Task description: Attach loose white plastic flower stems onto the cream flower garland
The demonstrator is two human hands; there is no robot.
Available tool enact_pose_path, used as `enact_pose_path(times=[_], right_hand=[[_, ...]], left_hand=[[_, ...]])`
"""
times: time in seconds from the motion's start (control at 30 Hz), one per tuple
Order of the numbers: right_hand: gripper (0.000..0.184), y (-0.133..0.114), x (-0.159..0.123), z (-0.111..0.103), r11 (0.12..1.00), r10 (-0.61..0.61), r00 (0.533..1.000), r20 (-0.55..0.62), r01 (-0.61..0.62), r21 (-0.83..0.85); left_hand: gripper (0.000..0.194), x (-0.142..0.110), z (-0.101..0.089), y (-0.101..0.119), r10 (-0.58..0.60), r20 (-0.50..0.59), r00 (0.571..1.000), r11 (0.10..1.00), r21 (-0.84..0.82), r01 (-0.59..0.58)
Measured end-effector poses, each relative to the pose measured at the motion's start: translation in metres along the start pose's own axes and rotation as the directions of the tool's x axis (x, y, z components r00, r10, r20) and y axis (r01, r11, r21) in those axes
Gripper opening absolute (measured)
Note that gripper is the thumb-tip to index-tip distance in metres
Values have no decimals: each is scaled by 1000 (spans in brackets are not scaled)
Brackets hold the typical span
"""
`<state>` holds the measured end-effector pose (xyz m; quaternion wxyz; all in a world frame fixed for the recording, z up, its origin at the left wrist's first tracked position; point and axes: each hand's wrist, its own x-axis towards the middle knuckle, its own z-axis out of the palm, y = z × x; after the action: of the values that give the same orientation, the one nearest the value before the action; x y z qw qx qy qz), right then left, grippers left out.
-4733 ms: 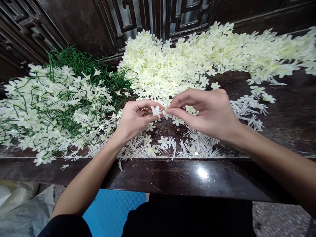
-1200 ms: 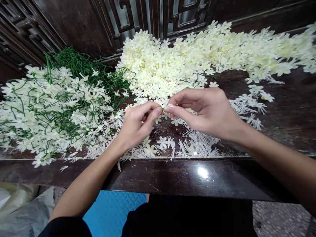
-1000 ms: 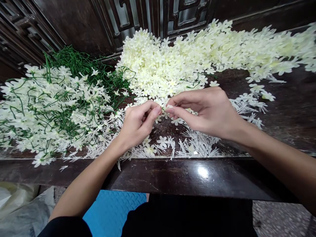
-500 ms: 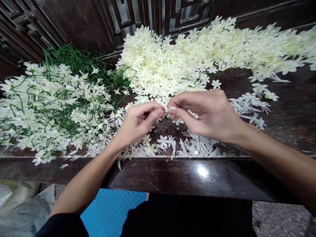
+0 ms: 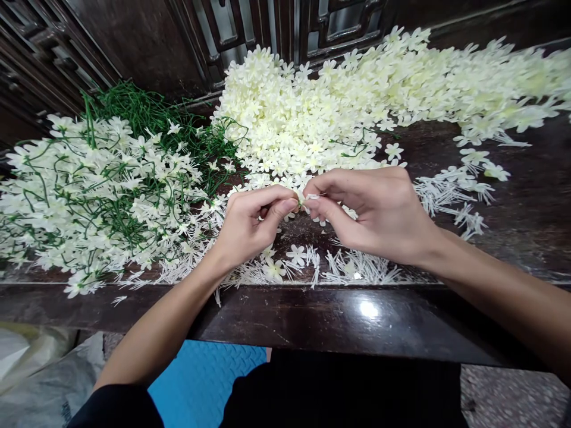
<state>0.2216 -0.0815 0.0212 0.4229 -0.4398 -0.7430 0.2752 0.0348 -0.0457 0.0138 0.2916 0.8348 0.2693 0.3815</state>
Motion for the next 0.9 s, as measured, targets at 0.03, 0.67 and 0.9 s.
enact_pose_path(times=[0.03,0.67,0.9], right_hand=[[6,0,0,0,1000,12,1000,-2,-12,-1],[9,-8,-2,5,906,200,977,73,-213,366],[18,-7,5,-2,798,270,923,272,-373,473]], left_hand=[[15,0,0,0,15,-8,1000,1000,10,-14],[20,-3,3,-8,405,-56,913,854,379,-355],[20,-1,0,-9,511,19,859,727,523,-445]])
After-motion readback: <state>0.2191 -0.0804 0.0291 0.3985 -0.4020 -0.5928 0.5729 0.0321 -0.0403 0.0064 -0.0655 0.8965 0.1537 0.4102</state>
